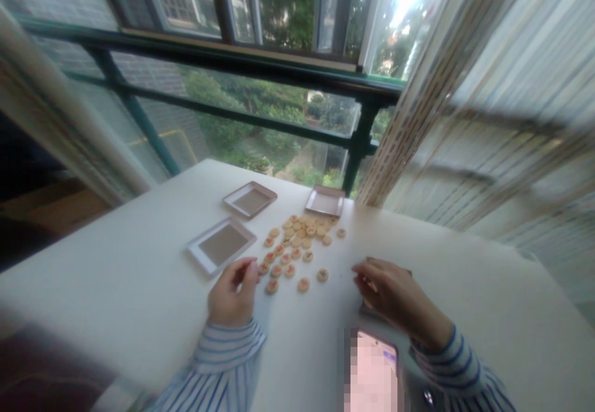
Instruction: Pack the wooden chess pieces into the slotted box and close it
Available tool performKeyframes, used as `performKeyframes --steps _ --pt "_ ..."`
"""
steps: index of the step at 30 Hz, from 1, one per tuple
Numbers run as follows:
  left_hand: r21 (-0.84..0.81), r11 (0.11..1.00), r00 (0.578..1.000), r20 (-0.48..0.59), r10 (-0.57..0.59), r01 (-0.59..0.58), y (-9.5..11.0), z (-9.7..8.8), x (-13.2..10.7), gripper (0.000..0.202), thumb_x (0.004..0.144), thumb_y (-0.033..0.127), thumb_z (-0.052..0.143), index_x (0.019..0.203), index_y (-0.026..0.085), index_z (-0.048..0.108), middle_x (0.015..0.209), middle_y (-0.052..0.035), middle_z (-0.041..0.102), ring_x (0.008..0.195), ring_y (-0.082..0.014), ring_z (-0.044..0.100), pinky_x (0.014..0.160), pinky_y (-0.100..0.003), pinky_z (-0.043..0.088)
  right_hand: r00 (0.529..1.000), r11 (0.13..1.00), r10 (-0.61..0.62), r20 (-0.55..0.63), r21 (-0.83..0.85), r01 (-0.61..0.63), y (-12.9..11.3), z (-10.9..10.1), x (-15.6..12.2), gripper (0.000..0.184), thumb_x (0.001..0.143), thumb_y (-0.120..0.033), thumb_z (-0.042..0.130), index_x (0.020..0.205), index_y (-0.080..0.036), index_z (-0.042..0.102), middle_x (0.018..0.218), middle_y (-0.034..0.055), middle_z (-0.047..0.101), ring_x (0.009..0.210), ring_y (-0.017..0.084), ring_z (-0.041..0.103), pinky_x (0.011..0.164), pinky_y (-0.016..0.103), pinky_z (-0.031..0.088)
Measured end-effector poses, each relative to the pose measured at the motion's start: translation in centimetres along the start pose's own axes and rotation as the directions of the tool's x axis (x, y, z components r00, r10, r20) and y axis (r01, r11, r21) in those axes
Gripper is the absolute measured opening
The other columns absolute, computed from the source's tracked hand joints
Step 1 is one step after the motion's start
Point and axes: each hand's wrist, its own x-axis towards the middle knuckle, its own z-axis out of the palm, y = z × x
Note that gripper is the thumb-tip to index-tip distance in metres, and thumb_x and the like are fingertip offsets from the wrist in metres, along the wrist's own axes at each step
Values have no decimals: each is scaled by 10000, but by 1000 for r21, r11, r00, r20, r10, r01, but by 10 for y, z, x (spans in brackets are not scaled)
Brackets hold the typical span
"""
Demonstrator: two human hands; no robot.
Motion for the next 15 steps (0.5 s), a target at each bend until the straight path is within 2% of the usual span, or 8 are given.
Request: performKeyframes --steps 7,15 --pt "6 1000 1000 1 -6 6 -3 -6 7 309 709 403 586 855 136 638 671 -43 655 570 -140 615 531 -237 518 999 1000 8 40 -25 -7 0 -2 3 212 856 -225 438 979 -211 610 835 34 657 769 161 591 695 262 417" --pt "5 1000 995 97 -2 1 4 -7 16 320 699 416 591 851 139 643 681 -45 668 588 -147 624 547 -244 523 997 990 77 -20 118 -74 25 -13 7 291 876 -229 392 1084 -186 592 987 59 673 879 174 623 777 288 463"
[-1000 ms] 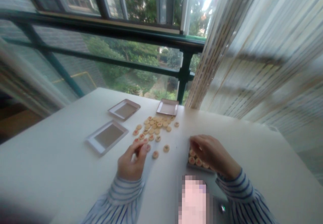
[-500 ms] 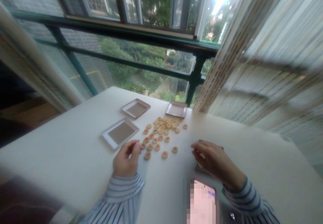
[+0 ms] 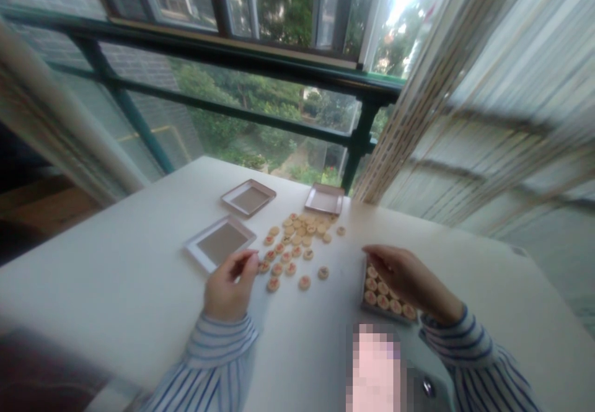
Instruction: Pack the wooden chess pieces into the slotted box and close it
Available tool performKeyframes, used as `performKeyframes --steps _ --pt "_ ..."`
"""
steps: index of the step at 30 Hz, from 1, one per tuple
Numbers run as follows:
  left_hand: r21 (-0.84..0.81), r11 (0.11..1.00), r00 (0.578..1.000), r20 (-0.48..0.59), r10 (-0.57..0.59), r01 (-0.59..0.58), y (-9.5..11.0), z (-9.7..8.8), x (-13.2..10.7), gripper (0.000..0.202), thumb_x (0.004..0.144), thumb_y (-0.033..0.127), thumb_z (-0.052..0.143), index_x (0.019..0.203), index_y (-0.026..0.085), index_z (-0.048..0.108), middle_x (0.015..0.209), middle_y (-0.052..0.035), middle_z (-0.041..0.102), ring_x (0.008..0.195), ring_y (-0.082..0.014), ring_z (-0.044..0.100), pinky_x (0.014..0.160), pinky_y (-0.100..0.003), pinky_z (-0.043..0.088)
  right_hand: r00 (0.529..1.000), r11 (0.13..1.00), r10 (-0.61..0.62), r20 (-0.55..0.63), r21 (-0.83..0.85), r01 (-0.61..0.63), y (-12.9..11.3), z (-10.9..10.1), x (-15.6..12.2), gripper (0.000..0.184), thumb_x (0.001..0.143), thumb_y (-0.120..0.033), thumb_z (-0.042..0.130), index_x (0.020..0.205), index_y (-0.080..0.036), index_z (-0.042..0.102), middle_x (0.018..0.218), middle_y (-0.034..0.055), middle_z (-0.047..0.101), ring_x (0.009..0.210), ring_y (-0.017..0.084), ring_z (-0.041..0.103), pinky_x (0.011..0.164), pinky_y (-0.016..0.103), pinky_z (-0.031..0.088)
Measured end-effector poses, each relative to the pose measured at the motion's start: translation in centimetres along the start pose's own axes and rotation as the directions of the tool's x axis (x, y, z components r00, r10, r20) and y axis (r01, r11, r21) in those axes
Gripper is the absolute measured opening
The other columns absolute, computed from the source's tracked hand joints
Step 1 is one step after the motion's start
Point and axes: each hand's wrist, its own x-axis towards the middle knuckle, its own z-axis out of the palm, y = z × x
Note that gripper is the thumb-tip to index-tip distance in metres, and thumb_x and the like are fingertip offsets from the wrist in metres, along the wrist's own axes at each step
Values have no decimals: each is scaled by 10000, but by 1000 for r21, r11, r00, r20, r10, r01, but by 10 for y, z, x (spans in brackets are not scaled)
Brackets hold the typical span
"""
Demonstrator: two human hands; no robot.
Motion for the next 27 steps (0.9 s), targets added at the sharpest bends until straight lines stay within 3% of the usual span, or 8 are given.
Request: performKeyframes --steps 9,14,20,27 --pt "5 1000 1000 17 -10 10 -2 2 6 306 712 414 578 848 149 644 746 -51 682 635 -154 634 572 -252 523 991 984 111 -76 148 -99 -5 -20 8 279 884 -259 400 1073 -223 603 855 25 690 764 141 634 709 264 472" --pt "16 1000 999 -36 10 -10 -12 3 8 320 725 424 564 868 146 635 726 -50 675 620 -152 633 580 -255 524 993 985 61 -103 164 -44 -10 -13 13 276 868 -222 403 1066 -190 593 856 38 686 757 140 631 703 256 467" --pt "47 999 994 -104 15 -10 -25 0 9 316 748 416 540 873 137 621 702 -47 661 600 -145 623 586 -255 523 999 990 8 -45 142 -2 -22 -3 19 268 842 -206 426 1044 -191 601 860 43 686 752 149 630 669 243 464" --pt "108 994 998 -64 29 -22 -36 0 7 307 740 414 543 870 149 628 714 -47 663 594 -142 616 571 -250 519 998 997 -59 -15 53 60 -31 10 29 260 843 -206 413 1004 -189 616 867 55 683 754 154 627 661 245 454"
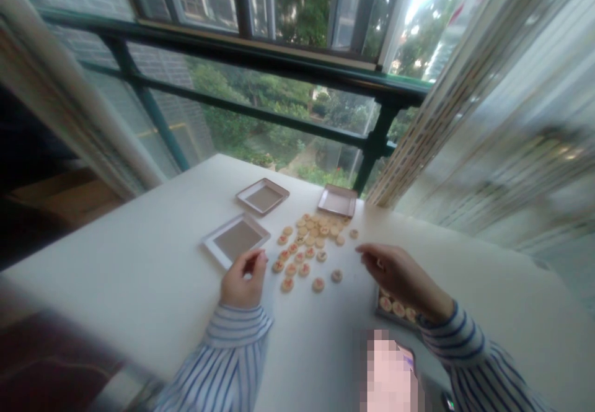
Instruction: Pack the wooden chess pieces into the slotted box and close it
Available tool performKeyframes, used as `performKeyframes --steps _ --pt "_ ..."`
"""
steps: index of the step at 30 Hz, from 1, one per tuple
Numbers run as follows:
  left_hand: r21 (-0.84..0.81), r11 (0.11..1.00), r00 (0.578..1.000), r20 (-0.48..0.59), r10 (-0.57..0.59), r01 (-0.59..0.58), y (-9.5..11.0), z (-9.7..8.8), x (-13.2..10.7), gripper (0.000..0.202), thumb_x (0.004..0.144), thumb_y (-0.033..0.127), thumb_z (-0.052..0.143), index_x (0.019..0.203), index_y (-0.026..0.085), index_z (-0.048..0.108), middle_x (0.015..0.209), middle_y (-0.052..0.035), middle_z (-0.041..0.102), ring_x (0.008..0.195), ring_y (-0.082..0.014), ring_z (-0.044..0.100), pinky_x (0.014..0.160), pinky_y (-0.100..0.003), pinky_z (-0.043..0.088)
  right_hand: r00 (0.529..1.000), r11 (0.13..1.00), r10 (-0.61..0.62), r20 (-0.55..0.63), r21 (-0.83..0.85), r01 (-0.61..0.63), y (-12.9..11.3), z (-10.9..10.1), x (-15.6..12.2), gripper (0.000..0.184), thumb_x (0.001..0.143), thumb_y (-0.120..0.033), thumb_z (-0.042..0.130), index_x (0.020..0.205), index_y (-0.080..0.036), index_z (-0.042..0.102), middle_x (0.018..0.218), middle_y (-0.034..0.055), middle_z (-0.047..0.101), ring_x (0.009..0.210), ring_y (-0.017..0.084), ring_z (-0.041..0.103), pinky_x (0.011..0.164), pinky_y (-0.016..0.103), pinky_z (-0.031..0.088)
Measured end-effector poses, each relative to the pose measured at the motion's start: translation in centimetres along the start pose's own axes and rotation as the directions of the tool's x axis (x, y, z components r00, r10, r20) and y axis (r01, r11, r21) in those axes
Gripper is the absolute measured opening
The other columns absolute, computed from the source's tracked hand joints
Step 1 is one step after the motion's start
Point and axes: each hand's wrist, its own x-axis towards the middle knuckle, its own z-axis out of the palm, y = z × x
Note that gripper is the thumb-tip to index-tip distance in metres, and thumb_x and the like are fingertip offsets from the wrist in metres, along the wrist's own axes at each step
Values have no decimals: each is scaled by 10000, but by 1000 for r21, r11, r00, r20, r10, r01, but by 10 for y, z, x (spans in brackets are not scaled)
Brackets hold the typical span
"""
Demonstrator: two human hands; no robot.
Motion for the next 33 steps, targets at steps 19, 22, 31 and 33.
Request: performKeyframes --steps 19,22,31,33 --pt "230 893 911 246 330 -386 -27 10 -6 252 756 361 510 904 183 612 837 -78 677 783 -210 624 671 -324 507 977 992 -71 201 -92 91 -41 38 34 247 845 -173 431 1010 -191 614 873 56 655 815 141 590 728 226 406" --pt "249 876 898 272 346 -413 -30 10 -6 249 755 344 508 914 182 609 831 -73 679 771 -211 620 704 -338 497 967 985 -78 242 -128 112 -46 45 38 222 853 -180 421 958 -183 617 864 61 651 822 149 584 726 233 394" --pt "283 853 887 292 359 -438 -33 12 -5 230 737 338 536 903 201 618 828 -60 686 751 -216 614 700 -341 486 951 972 -140 277 -144 185 -55 65 42 229 850 -188 419 981 -189 607 891 61 647 834 158 583 717 238 389" --pt "288 848 884 294 364 -445 -33 12 -5 225 739 328 533 903 199 618 829 -61 688 748 -218 612 696 -344 486 949 971 -144 279 -145 190 -54 67 42 230 844 -184 425 982 -189 608 891 64 647 836 160 583 718 238 390"
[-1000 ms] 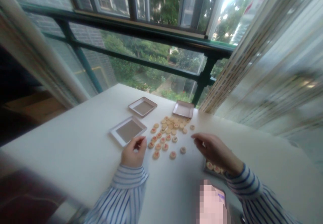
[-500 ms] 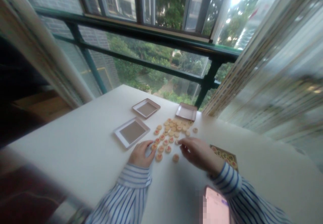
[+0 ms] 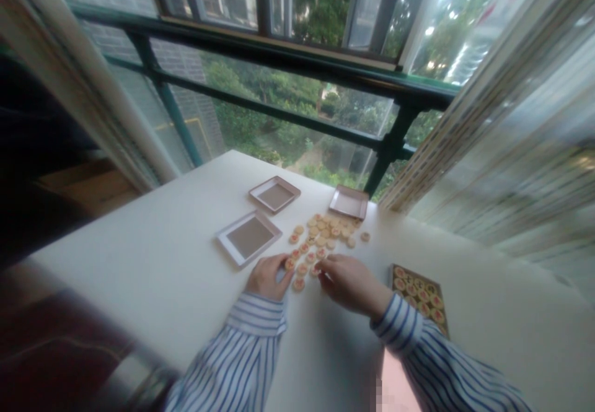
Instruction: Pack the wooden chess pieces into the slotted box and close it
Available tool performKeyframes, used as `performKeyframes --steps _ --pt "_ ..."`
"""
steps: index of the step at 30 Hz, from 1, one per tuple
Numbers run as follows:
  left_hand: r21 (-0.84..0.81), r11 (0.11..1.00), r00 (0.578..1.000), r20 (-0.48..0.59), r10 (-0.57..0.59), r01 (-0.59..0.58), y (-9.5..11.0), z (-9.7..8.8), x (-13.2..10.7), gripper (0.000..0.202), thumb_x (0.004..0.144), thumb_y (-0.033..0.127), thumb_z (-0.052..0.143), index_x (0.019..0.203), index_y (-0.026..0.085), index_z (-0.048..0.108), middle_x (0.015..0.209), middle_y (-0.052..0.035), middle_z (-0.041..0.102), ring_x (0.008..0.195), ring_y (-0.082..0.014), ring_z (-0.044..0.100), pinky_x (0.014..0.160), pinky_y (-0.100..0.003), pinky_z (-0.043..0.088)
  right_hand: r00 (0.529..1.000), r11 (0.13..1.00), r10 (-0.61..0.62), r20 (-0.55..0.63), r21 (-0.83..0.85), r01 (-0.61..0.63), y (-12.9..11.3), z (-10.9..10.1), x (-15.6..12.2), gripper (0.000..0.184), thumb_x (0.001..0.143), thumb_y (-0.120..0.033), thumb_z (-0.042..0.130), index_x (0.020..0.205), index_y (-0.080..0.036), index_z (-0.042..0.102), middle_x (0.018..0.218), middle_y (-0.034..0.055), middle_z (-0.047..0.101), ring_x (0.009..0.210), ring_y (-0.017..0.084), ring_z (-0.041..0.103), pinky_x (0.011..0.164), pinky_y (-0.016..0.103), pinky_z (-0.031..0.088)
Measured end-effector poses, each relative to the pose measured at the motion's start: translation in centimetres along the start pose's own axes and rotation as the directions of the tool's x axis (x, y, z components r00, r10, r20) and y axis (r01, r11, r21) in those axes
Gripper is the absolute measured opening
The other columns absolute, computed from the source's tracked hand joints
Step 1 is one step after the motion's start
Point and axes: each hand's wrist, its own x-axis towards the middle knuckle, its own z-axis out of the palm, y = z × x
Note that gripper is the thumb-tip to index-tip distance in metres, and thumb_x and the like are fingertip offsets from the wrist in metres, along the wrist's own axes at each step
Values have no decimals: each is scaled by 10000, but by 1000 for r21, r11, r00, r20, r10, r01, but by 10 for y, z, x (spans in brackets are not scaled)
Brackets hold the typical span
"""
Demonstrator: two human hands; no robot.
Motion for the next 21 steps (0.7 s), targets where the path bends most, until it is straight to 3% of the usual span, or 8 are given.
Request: performKeyframes --steps 11,21 --pt "18 1000 1000 -12 9 -8 4 -4 2 208 767 304 487 890 193 612 812 -63 685 753 -214 616 722 -349 479 1000 1000 15 12 7 -15 3 -6 -6 230 845 -197 445 1022 -187 591 936 73 647 863 167 590 737 246 405" --pt "12 1000 991 -132 -8 10 12 -11 5 227 734 295 532 920 173 579 827 -68 656 773 -209 606 747 -346 483 997 996 75 -22 50 -74 11 -24 -19 238 861 -200 445 1044 -183 596 925 81 643 867 160 585 759 246 406"
